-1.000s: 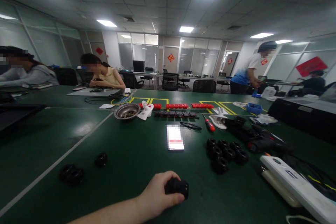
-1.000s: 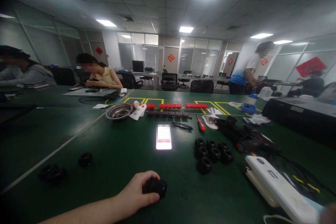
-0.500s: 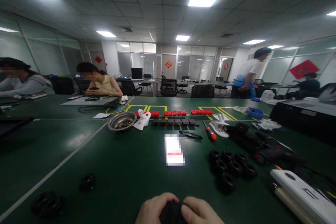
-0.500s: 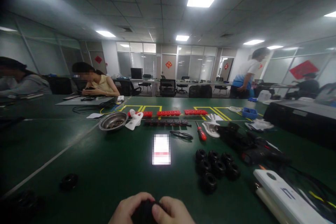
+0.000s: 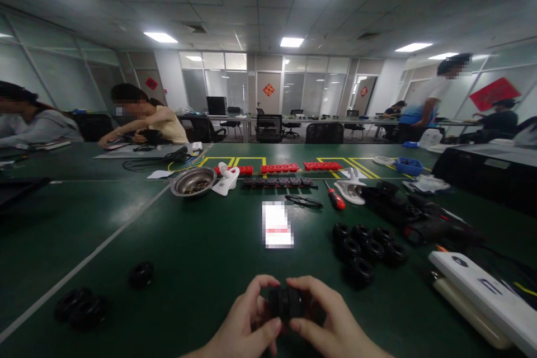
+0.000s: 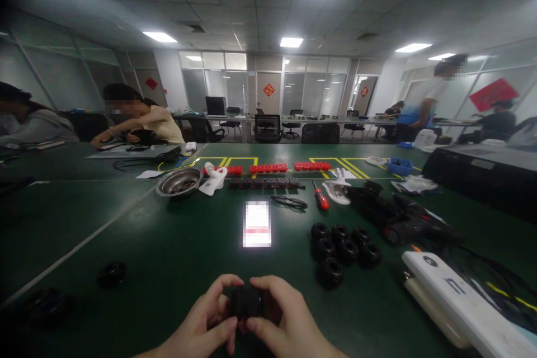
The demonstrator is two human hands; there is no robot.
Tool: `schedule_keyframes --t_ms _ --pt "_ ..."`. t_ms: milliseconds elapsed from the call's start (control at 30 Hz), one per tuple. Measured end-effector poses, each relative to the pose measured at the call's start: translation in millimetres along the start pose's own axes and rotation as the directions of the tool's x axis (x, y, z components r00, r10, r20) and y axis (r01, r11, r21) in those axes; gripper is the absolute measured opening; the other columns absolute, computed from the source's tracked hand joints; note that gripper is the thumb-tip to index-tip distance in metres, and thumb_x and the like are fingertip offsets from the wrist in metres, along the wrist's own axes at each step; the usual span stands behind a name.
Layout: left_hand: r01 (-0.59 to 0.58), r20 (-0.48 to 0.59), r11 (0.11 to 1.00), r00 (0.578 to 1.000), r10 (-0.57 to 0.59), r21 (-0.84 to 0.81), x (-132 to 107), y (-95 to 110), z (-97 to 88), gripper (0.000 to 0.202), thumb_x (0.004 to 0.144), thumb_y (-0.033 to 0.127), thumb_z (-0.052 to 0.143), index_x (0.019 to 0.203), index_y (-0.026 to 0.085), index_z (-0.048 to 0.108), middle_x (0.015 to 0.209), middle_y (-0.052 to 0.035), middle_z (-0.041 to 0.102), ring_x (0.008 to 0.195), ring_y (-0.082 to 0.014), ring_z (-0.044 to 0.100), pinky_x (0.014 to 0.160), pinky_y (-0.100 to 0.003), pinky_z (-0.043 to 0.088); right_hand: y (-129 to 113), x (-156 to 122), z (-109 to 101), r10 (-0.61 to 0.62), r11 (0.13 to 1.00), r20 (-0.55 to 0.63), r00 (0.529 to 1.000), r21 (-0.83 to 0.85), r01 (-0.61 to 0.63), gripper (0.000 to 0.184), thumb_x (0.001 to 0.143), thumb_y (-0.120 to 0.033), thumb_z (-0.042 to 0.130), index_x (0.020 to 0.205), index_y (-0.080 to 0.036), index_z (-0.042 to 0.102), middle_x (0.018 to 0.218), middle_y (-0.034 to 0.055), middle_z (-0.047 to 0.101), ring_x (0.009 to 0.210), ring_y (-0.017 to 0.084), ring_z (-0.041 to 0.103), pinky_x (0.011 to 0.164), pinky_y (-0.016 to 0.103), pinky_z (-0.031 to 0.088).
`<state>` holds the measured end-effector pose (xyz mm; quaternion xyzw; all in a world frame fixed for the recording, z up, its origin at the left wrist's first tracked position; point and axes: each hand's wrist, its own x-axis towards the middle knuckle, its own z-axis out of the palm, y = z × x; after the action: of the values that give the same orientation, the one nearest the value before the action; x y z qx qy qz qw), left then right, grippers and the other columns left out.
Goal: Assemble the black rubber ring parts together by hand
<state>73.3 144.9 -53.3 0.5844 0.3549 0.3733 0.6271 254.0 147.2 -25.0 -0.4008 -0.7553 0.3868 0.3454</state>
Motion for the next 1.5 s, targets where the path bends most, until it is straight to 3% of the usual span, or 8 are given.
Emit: schedule_keyframes --t_ms 200,500,667,833,967,1100,1267,1500 --pt "0.009 -0.033 0.996 0.999 -0.006 0.091 0.5 0.8 -2.6 0.045 0.076 0.057 0.04 0.068 0.013 0.045 0.051 0.0022 0.047 0.043 -0.0076 0.045 0.041 -0.018 0.033 -4.9 -3.9 0.4 -0.175 0.981 0.053 0.983 -0.078 0.179 0.033 0.071 -0.02 0.058 0.104 -0.016 0.053 0.085 0.0066 0.053 0.071 0.016 0.052 0.059 0.025 0.044" --pt "0.057 -0.126 0.998 0.991 -0.053 0.036 3.5 1.9 -4.1 0.044 0.076 0.053 0.046 0.087 0.012 0.052 0.062 -0.0004 0.055 0.042 -0.0073 0.048 0.039 -0.017 0.032 -3.9 -0.3 1.6 -0.066 0.992 0.029 0.997 -0.106 0.068 0.036 0.068 -0.018 0.063 0.103 -0.022 0.055 0.081 0.0025 0.053 0.07 0.015 0.051 0.059 0.025 0.042" --pt "-0.056 -0.087 0.998 0.995 0.057 0.01 2.0 5.1 -2.8 0.045 0.066 0.039 0.066 0.102 0.016 0.052 0.092 -0.006 0.059 0.077 -0.0138 0.055 0.063 -0.021 0.041 3.9 3.3 -1.7 -0.039 0.999 -0.031 0.999 0.014 0.04 0.038 0.07 -0.017 0.062 0.107 -0.024 0.055 0.086 0.0026 0.053 0.073 0.015 0.052 0.061 0.024 0.043" --pt "0.016 -0.051 0.987 0.999 -0.008 0.157 1.3 0.7 -3.6 0.05 0.076 0.057 0.041 0.075 0.01 0.057 0.051 0.0016 0.048 0.041 -0.0061 0.038 0.039 -0.017 0.026 2.1 -0.3 -0.6 -0.082 0.995 0.0 0.997 0.056 0.082 0.04 0.072 -0.018 0.061 0.111 -0.026 0.054 0.094 0.0037 0.052 0.075 0.014 0.053 0.062 0.023 0.045" --pt "-0.024 -0.021 0.986 0.999 0.028 0.166 0.1 -0.9 -4.8 0.065 0.076 0.064 0.027 0.072 0.008 0.059 0.053 -0.0017 0.051 0.041 -0.0067 0.039 0.039 -0.018 0.025 -2.7 -4.0 0.6 -0.178 0.984 0.036 0.983 0.006 0.178 0.041 0.074 -0.021 0.06 0.114 -0.027 0.052 0.093 0.0039 0.052 0.078 0.015 0.053 0.065 0.024 0.045" --pt "-0.085 0.047 0.996 0.995 0.083 0.034 -1.1 8.2 -1.0 0.055 0.066 0.053 0.059 0.104 0.014 0.051 0.083 -0.0048 0.057 0.062 -0.0102 0.049 0.054 -0.019 0.037 -8.7 -4.3 0.9 -0.246 0.963 0.05 0.968 -0.098 0.25 0.04 0.076 -0.018 0.056 0.114 -0.028 0.051 0.095 0.0045 0.052 0.086 0.017 0.052 0.074 0.028 0.045" --pt "0.063 0.025 0.995 0.998 -0.061 -0.072 1.4 8.3 -0.5 0.049 0.054 0.044 0.073 0.084 0.011 0.054 0.059 0.0022 0.051 0.047 -0.0066 0.043 0.042 -0.017 0.033 -13.3 -4.8 2.2 -0.318 0.908 0.066 0.946 -0.267 0.324 0.045 0.078 -0.017 0.051 0.12 -0.029 0.045 0.097 0.0072 0.053 0.086 0.019 0.051 0.073 0.031 0.045" --pt "0.042 0.041 0.989 0.999 -0.037 -0.145 3.2 9.1 -6.3 0.055 0.049 0.049 0.073 0.082 0.01 0.052 0.053 0.002 0.053 0.043 -0.0071 0.047 0.04 -0.017 0.036 -17.4 -7.5 1.5 -0.362 0.839 0.097 0.927 -0.399 0.369 0.049 0.08 -0.023 0.05 0.127 -0.028 0.037 0.111 0.0097 0.049 0.096 0.022 0.049 0.079 0.035 0.044"
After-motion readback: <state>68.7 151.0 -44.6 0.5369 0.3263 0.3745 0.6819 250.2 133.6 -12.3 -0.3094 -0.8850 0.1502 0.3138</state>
